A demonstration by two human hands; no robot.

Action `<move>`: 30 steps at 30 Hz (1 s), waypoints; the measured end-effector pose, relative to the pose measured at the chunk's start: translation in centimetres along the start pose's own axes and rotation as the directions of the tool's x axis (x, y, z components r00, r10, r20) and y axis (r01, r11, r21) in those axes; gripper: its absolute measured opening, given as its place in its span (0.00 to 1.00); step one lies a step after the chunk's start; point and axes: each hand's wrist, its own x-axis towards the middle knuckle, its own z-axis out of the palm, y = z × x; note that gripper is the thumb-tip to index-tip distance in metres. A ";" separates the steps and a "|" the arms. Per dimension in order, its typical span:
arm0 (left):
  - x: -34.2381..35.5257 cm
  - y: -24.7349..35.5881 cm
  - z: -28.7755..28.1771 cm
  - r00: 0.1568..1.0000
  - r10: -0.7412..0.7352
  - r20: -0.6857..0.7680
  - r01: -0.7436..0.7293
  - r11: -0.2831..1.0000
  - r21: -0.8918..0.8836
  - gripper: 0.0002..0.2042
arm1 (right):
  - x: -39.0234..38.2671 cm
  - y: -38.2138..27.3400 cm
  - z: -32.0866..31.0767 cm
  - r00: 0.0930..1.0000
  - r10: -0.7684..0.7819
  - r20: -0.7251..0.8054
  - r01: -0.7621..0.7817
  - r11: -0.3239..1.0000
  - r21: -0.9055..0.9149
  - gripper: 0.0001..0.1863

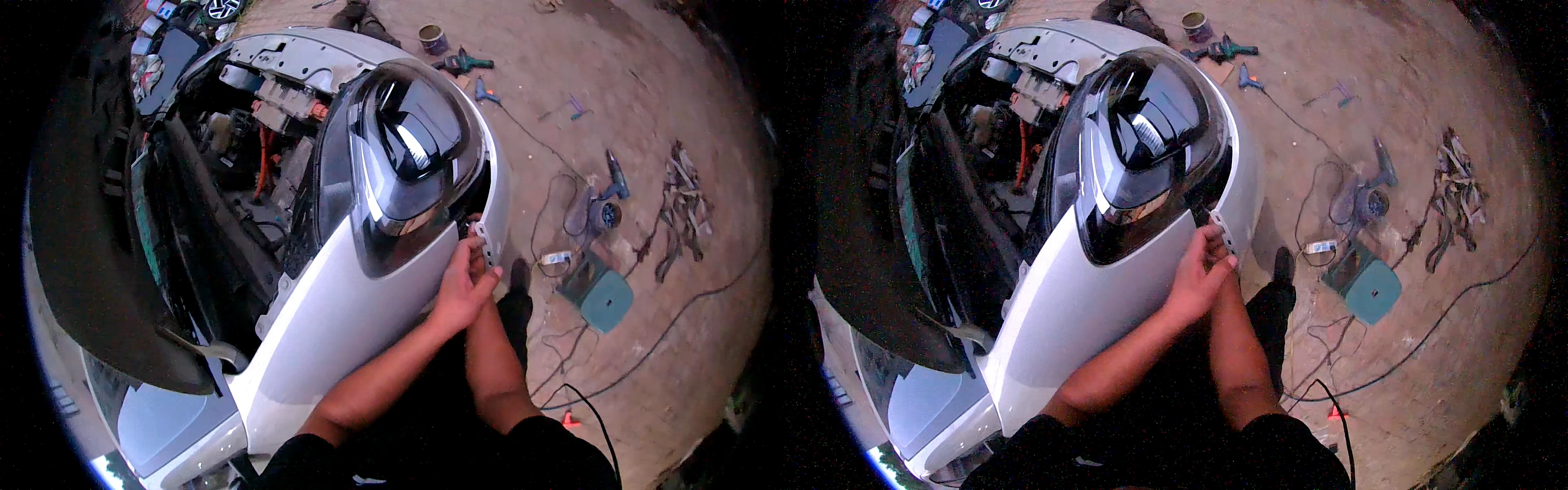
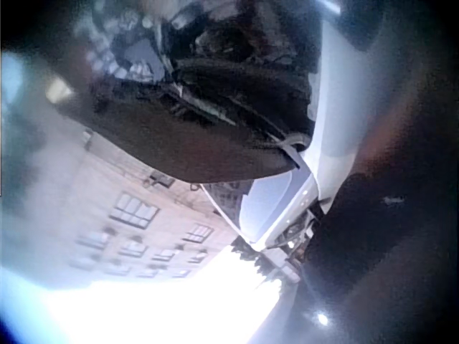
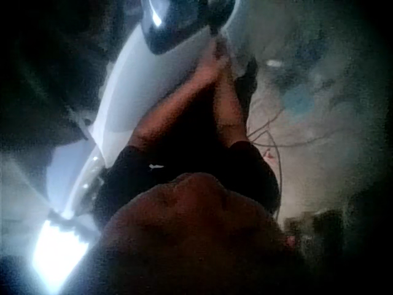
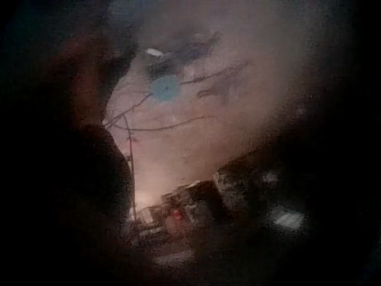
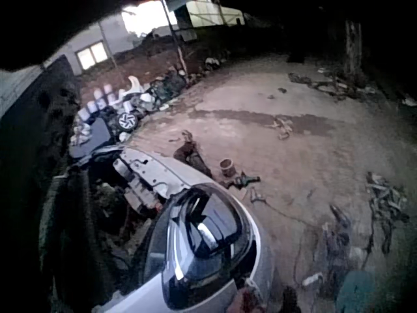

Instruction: The person removes a white car bumper by hand, detaching clips and pulling it away from the vehicle. They then reattach the bumper, aligning it and pressing it back into place around the wheel arch and headlight area.

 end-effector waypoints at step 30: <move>0.0 0.2 -0.4 0.998 -0.040 0.054 0.042 0.999 -0.034 0.27 | 1.6 -0.9 0.2 1.000 -0.004 -0.023 0.004 1.000 0.001 0.26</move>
